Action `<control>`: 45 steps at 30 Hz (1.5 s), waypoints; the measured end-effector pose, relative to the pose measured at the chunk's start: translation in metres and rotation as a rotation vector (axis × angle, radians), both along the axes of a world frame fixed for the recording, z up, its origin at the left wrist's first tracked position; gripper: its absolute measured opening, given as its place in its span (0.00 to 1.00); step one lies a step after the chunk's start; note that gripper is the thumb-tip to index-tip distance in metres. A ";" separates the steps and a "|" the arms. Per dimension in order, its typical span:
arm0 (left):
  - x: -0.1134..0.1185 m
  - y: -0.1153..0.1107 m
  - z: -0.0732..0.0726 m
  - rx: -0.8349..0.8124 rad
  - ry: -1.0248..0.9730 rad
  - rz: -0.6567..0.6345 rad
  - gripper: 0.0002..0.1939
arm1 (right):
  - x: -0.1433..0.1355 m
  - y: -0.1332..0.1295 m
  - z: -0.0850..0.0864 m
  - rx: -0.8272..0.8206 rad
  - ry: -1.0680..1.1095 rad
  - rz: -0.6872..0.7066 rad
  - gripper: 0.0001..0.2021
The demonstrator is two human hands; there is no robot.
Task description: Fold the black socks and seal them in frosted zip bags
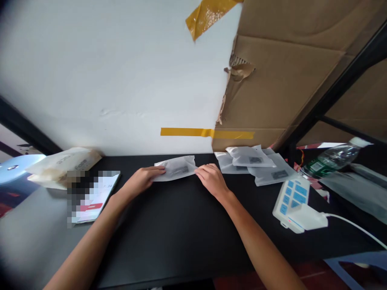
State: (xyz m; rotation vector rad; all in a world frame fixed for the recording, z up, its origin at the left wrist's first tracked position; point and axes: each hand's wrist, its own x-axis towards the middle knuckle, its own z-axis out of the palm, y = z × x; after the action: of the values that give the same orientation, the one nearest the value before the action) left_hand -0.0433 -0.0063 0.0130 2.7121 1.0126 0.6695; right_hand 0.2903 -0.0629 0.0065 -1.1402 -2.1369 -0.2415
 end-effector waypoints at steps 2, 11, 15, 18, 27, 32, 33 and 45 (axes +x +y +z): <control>0.001 -0.004 0.004 -0.020 0.096 0.059 0.26 | 0.002 0.002 -0.003 -0.034 0.015 -0.007 0.11; 0.066 -0.043 0.008 0.301 -0.027 -0.033 0.13 | -0.027 -0.019 0.004 -0.009 0.186 0.200 0.09; 0.080 -0.051 -0.004 0.340 -0.110 -0.060 0.11 | -0.037 -0.026 0.001 -0.011 0.194 0.281 0.09; 0.082 -0.052 -0.007 0.349 -0.113 -0.051 0.11 | -0.036 -0.026 -0.001 -0.021 0.190 0.258 0.11; 0.056 -0.033 0.015 0.517 -0.045 0.036 0.13 | -0.018 -0.009 0.012 0.009 0.240 0.078 0.12; 0.015 -0.014 0.025 0.538 -0.078 0.209 0.12 | 0.020 0.004 0.014 0.122 0.317 -0.086 0.10; 0.011 -0.012 0.024 0.512 -0.067 0.206 0.12 | 0.023 0.004 0.013 0.114 0.311 -0.088 0.10; 0.040 -0.016 -0.013 0.171 0.049 0.100 0.14 | 0.001 -0.005 0.003 -0.014 0.256 0.041 0.13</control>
State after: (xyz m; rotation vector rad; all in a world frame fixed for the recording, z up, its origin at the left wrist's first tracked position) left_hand -0.0029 -0.0224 0.0002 2.8519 1.1597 0.7423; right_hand 0.2910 -0.0682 0.0092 -1.0722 -1.9358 -0.0581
